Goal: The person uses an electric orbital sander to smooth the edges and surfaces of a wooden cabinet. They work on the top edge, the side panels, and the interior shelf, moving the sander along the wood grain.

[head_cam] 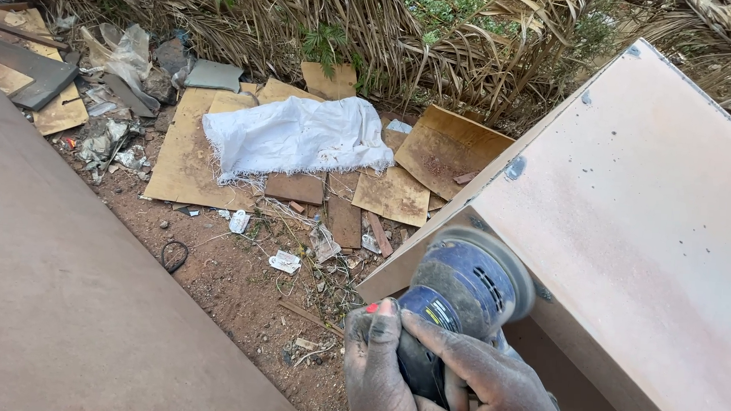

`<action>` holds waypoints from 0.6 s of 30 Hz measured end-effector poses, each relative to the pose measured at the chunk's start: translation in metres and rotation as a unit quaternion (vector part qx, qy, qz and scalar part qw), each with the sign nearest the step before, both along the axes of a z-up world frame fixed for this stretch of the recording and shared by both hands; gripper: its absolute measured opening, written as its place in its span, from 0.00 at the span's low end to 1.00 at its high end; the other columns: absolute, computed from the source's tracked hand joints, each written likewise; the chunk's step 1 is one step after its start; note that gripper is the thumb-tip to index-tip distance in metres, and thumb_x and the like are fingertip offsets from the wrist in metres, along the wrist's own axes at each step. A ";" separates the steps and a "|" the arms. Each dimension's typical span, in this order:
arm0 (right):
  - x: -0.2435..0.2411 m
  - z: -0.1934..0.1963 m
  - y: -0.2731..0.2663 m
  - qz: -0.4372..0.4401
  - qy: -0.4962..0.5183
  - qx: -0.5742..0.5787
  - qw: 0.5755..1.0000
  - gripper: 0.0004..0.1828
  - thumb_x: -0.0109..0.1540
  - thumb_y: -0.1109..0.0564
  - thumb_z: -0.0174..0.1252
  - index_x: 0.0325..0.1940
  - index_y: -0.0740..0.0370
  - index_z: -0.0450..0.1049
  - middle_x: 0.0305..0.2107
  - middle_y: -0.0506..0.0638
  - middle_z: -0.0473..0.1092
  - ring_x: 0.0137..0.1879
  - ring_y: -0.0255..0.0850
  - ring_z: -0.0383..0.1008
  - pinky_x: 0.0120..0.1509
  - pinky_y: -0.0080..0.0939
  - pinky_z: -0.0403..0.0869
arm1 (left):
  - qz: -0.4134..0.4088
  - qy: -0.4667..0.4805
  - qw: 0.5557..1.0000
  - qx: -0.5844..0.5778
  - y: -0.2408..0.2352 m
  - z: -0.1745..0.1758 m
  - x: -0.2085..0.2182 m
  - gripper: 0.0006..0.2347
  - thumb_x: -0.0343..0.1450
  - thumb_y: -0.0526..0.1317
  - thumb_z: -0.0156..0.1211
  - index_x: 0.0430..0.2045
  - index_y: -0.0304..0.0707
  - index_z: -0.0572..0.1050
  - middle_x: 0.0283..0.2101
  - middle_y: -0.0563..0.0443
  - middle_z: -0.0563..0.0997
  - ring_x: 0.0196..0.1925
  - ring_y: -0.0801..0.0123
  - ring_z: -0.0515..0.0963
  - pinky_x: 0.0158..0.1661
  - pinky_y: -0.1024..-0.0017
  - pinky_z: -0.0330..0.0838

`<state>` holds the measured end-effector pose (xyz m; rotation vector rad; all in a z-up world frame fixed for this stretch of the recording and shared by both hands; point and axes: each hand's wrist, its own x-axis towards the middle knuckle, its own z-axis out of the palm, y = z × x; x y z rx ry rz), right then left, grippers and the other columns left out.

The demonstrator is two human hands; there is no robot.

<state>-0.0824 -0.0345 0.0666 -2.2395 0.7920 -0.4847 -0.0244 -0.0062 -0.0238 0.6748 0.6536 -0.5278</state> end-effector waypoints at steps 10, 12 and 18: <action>0.017 0.010 -0.018 -0.010 0.155 0.064 0.986 0.32 0.44 0.41 0.82 0.54 0.31 0.92 0.38 0.34 0.79 0.22 0.25 0.67 0.46 0.21 0.69 | -0.009 0.041 0.998 0.038 0.003 0.021 0.021 0.11 0.71 0.42 0.62 0.25 0.36 0.69 0.24 0.44 0.70 0.26 0.60 0.73 0.31 0.61 0.72; 0.019 0.011 -0.021 0.022 0.177 -0.013 0.984 0.34 0.47 0.41 0.79 0.59 0.22 0.88 0.13 0.34 0.63 0.28 0.26 0.69 0.41 0.25 0.65 | 0.034 0.025 0.999 0.014 -0.003 0.016 0.023 0.11 0.70 0.43 0.62 0.26 0.36 0.69 0.24 0.44 0.69 0.26 0.60 0.72 0.30 0.60 0.72; 0.066 0.051 0.019 -0.142 0.121 -0.013 0.982 0.15 0.45 0.30 0.77 0.31 0.29 0.98 0.12 0.40 0.52 0.25 0.28 0.56 0.31 0.28 0.59 | 0.020 0.033 0.999 0.030 0.000 0.036 0.041 0.10 0.72 0.44 0.61 0.30 0.37 0.70 0.26 0.45 0.70 0.28 0.59 0.74 0.33 0.60 0.72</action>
